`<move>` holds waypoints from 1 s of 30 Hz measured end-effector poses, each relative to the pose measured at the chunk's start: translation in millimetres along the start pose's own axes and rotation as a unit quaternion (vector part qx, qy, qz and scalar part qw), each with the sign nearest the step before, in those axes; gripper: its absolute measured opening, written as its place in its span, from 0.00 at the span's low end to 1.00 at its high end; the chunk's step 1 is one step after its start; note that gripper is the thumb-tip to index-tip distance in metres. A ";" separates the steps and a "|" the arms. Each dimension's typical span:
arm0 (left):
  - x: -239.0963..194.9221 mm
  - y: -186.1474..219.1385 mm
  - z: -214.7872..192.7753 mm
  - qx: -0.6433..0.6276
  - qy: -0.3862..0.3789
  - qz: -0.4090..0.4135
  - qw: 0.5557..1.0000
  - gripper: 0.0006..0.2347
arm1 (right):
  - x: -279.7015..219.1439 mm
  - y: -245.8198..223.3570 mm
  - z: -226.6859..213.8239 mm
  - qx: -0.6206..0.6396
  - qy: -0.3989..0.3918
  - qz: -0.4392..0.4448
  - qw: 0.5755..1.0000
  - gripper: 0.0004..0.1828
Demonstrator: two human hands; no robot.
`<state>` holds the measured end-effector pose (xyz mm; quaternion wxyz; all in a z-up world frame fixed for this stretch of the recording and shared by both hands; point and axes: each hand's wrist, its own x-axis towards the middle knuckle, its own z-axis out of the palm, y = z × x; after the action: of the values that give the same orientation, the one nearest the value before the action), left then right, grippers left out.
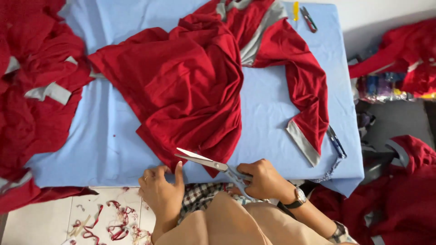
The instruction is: The person uses a seam ripper to remove stitches from a red garment laid on a blue surface, then switches to scissors to cut along the seam and remove a strip of fabric. The person adjusts the garment and continues cutting along the seam line.
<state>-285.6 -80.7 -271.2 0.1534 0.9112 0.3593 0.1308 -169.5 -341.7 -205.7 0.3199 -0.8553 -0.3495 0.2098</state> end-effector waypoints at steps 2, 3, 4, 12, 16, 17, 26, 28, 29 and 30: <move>3.3 -0.6 3.1 0.008 0.017 0.038 0.999 0.15 | 2.8 9.6 -2.1 -0.026 0.034 -0.017 0.999 0.29; 5.0 -1.6 1.0 -0.060 0.020 0.057 0.996 0.12 | 5.7 13.7 -3.5 -0.089 0.088 -0.071 0.990 0.24; 6.9 -3.2 -1.1 -0.127 0.021 0.075 0.989 0.10 | 8.7 17.8 -4.4 -0.153 0.141 -0.124 0.970 0.20; 23.6 3.9 -31.6 -0.524 -0.170 -0.260 0.793 0.08 | 49.8 22.6 -26.6 -0.308 0.157 -0.203 0.916 0.05; 28.2 5.9 -37.3 -0.591 -0.238 -0.317 0.702 0.16 | 61.9 18.0 -30.3 -0.363 0.171 -0.238 0.884 0.17; 26.8 2.7 -33.7 -0.590 -0.240 -0.315 0.703 0.16 | 63.1 17.8 -30.6 -0.364 0.173 -0.236 0.884 0.17; 26.5 7.2 -24.9 -0.625 -0.208 -0.294 0.693 0.08 | 68.5 22.7 -26.8 -0.378 0.172 -0.247 0.875 0.14; 26.3 7.9 -24.2 -0.618 -0.188 -0.274 0.713 0.09 | 68.3 22.8 -27.5 -0.373 0.172 -0.244 0.879 0.14; 26.5 10.4 -26.5 -0.618 -0.189 -0.274 0.713 0.09 | 67.8 23.2 -27.5 -0.373 0.171 -0.243 0.879 0.14; 26.8 12.7 -28.9 -0.622 -0.183 -0.271 0.712 0.12 | 67.4 23.6 -27.5 -0.376 0.170 -0.243 0.878 0.14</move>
<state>-268.9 -65.6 -236.6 0.7767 0.4799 0.3933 0.1084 -97.5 -316.3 -211.8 0.0698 -0.8219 -0.5392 -0.1699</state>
